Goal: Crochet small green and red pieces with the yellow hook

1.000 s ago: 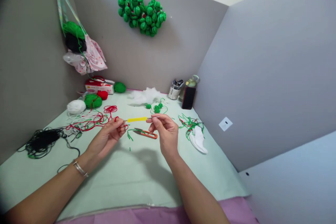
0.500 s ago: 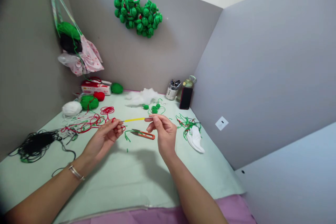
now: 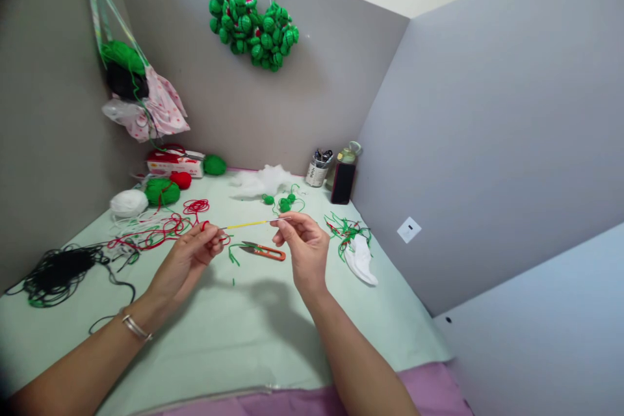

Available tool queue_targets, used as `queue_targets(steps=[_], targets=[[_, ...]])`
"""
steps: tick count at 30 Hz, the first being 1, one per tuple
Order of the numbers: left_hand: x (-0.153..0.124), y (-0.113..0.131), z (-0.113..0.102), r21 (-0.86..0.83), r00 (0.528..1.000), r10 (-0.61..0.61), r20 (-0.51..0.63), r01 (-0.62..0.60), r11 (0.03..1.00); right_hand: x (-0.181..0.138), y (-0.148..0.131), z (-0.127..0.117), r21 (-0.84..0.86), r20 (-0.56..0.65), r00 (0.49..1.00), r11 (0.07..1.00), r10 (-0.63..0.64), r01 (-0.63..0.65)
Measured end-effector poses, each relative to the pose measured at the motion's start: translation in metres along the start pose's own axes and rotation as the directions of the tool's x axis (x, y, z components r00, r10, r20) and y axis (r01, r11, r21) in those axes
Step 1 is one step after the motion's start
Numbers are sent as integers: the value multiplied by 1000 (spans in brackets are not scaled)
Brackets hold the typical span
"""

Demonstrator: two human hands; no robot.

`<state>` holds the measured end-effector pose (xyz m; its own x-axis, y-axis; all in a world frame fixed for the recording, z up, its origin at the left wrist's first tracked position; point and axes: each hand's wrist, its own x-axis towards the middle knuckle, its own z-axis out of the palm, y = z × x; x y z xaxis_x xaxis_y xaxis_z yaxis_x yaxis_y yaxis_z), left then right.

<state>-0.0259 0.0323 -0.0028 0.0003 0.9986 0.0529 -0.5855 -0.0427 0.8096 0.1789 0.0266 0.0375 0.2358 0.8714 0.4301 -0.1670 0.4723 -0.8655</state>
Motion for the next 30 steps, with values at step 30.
queue_targets(steps=[30], targets=[[-21, 8, 13, 214, 978, 192, 85, -206, 955, 8, -8, -10, 83, -62, 998, 996, -10, 15]])
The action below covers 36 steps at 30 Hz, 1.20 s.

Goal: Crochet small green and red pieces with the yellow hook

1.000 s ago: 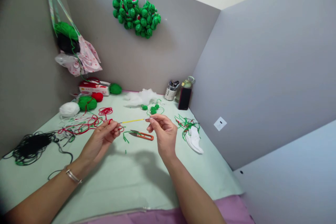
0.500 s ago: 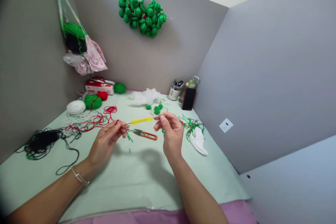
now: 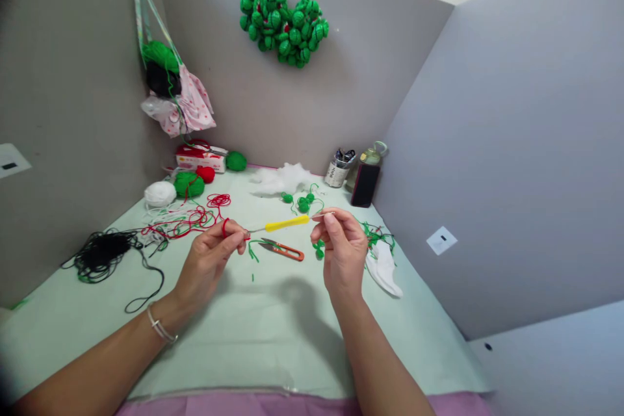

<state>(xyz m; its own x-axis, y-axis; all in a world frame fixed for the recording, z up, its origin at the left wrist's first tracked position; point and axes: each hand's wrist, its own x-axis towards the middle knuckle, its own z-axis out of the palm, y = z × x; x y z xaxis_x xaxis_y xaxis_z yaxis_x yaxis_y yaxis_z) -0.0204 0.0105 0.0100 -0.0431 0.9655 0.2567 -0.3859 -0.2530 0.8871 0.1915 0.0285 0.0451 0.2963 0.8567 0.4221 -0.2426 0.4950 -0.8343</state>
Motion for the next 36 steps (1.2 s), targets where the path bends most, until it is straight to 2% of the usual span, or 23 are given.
queue_targets(steps=[18, 20, 22, 25, 27, 32, 36], targets=[[2, -2, -7, 94, 1000, 13, -26, -11, 996, 0, -3, -4, -6, 40, 999, 1000, -4, 5], [1, -2, -6, 91, 1000, -2, -4, 3, 996, -3, -3, -2, -44, 82, 997, 999, -8, 11], [-1, -1, -4, 85, 999, -27, 27, 25, 996, -10, -2, 2, -115, 175, 985, 993, 9, 11], [-4, -1, 0, 61, 994, -75, 79, 71, 996, -22, 0, 10, -209, 356, 933, 978, 53, 25], [-5, 0, 3, 26, 988, -108, 109, 106, 994, -27, 1, 14, -201, 400, 914, 980, 74, 8], [-4, 3, 5, -105, 973, -159, 167, 178, 978, -30, 1, 12, -65, 312, 942, 992, 127, -112], [-3, 5, 3, -207, 966, -175, 192, 214, 955, -30, -1, 12, -26, 322, 940, 994, 112, -110]])
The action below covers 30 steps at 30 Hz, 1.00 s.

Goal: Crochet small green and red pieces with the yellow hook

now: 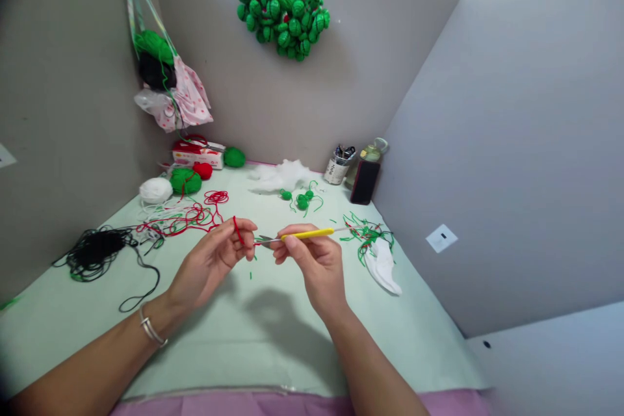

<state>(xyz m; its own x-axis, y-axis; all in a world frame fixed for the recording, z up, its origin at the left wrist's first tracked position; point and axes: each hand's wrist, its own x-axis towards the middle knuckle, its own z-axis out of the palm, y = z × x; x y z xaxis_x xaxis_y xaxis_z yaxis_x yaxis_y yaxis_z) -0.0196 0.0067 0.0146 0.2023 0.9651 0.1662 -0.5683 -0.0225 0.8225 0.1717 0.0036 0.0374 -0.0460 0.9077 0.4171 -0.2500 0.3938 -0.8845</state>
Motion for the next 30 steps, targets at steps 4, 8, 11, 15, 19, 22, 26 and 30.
queue_targets(steps=[4, 8, 11, 15, 19, 22, 26, 30], targets=[[-2, 0, 0, 15, 998, -28, 57, 27, 1000, -1, -1, 0, 18, 12, 1000, 1000, 11, -11], [-4, -4, -2, 84, 994, -10, 107, 1, 996, 0, 1, -3, 6, 15, 1000, 1000, 13, -13], [-5, -7, -4, 138, 993, -2, 121, -14, 990, 0, 2, -5, -24, 47, 999, 1000, -16, 17], [-6, -9, -4, 161, 990, 1, 139, -24, 987, -1, 2, -5, -50, 90, 995, 998, -43, 48], [-5, -8, -4, 145, 990, 1, 144, -22, 989, -2, 1, -4, -68, 125, 991, 996, -54, 63], [-4, -8, -4, 156, 989, 13, 148, -37, 987, -2, 0, -4, -88, 132, 989, 993, -69, 81], [-5, -16, -4, 255, 988, 44, 145, -81, 964, -2, 0, -5, -159, 84, 996, 986, -39, 52], [-7, -29, -2, 389, 986, 55, 155, -112, 914, 0, 8, -3, -383, 97, 989, 922, 109, -64]])
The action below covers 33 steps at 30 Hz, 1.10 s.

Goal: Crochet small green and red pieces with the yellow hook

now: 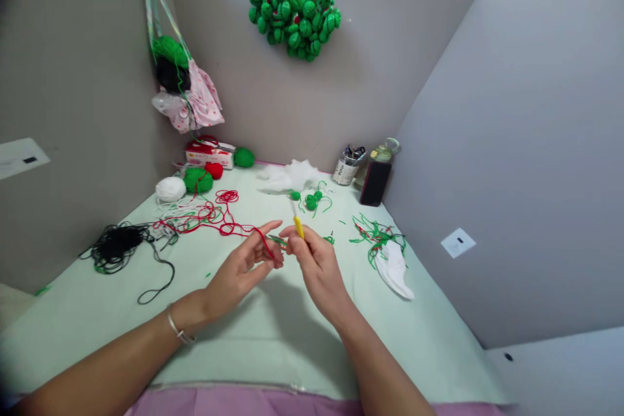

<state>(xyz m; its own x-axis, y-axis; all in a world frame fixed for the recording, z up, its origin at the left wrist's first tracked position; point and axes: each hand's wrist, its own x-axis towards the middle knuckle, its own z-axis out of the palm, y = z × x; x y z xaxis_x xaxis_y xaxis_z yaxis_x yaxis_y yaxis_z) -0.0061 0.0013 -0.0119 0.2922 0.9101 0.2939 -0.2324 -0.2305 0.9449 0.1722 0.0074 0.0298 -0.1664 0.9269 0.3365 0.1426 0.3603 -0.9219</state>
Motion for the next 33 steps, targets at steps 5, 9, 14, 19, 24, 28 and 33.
queue_targets(steps=[5, 9, 14, 19, 24, 28, 33], targets=[[-1, -10, 5, 13, 998, -55, 34, 55, 998, 2, 6, 12, -108, 127, 987, 991, 96, -83], [2, -11, 3, -33, 996, -82, 18, 82, 996, 5, 2, 14, -28, 180, 955, 972, 235, -234], [4, -5, -4, -115, 992, -104, -73, 95, 989, 9, 1, 12, 46, 208, 930, 946, 304, -320], [9, 0, -9, -148, 975, -112, -191, 84, 985, 13, 10, 15, 113, 78, 935, 929, 346, -354], [13, -2, -8, -128, 972, -120, -202, 95, 987, 17, 24, 17, 224, -30, 927, 906, 374, -359], [12, -3, -6, -100, 976, -131, -171, 115, 988, 20, 33, 16, 336, -11, 911, 860, 412, -384], [11, -5, -4, -79, 979, -156, -133, 147, 986, 23, 35, 11, 464, 112, 882, 761, 457, -453]])
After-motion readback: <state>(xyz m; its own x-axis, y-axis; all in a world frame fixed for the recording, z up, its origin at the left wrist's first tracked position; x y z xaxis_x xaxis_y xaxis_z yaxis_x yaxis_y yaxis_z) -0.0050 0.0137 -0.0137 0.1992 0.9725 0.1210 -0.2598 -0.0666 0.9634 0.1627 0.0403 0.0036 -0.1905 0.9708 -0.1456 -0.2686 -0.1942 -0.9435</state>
